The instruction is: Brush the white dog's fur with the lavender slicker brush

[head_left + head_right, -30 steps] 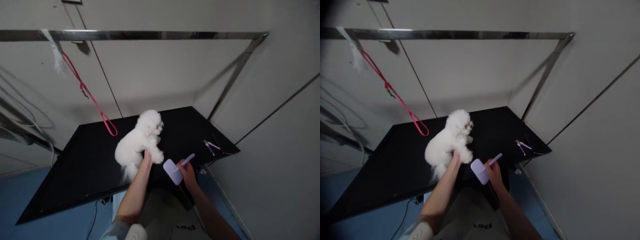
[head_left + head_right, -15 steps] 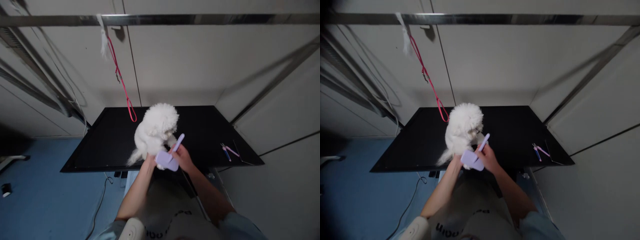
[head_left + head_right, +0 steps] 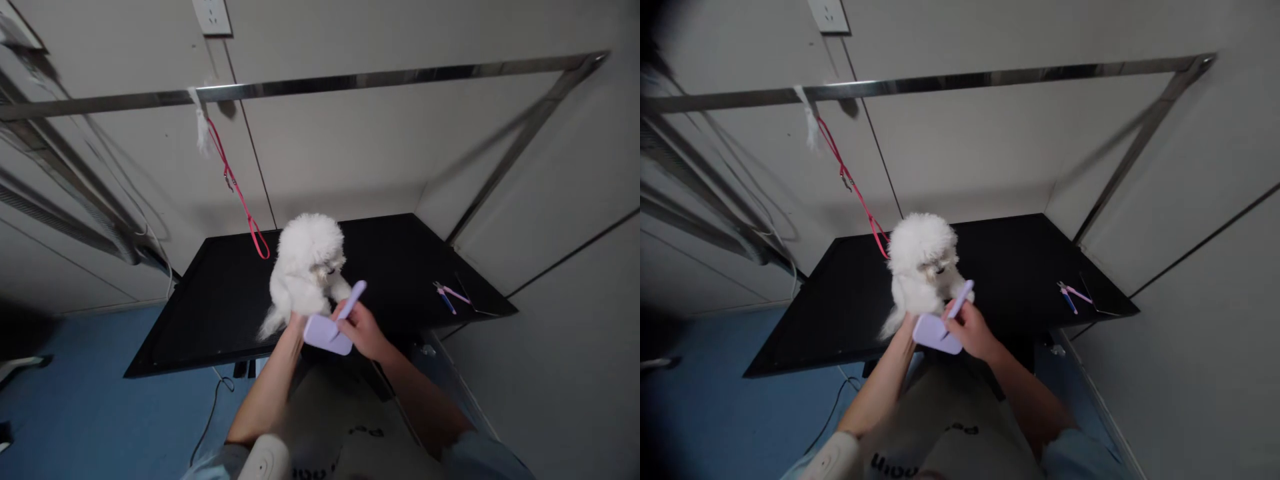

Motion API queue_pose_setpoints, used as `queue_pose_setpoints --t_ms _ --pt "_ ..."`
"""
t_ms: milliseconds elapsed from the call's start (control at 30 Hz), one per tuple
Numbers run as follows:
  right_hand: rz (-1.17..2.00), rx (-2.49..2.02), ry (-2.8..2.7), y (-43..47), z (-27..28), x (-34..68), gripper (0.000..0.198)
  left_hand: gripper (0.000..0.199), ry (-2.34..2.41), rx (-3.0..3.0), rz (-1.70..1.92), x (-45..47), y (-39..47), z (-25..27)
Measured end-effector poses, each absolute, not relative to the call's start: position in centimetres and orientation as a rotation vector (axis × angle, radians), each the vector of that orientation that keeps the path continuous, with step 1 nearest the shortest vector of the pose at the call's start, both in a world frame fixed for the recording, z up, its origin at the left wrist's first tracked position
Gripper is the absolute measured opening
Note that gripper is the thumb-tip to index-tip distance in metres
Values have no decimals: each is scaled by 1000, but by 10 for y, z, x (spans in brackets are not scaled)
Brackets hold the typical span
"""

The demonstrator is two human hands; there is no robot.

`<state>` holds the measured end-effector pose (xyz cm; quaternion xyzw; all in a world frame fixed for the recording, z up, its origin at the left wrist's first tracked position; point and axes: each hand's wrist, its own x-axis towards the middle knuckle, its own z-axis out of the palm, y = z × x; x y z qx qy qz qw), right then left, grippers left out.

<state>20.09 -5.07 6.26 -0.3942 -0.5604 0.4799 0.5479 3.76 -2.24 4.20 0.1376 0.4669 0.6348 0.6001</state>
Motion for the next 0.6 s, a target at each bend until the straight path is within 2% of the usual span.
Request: queue_pose_setpoints --t_ms 100,167,267,433,533,600 --pt "1117 -961 -1255 -56 68 199 28 52 876 506 1417 45 -23 57" --pt "1057 -954 -1258 -58 75 201 29 45 875 557 1428 47 -24 61" --pt "1151 -944 -1388 -53 88 207 27 38 944 561 1431 47 -24 61" --pt "832 -1016 -1193 -42 107 219 24 36 983 513 1482 45 -23 61" --pt "1060 -960 -1424 -42 106 222 22 37 959 557 1458 46 -23 66" --pt "1055 -1043 -1415 -40 104 225 23 39 956 583 1472 48 -22 68"
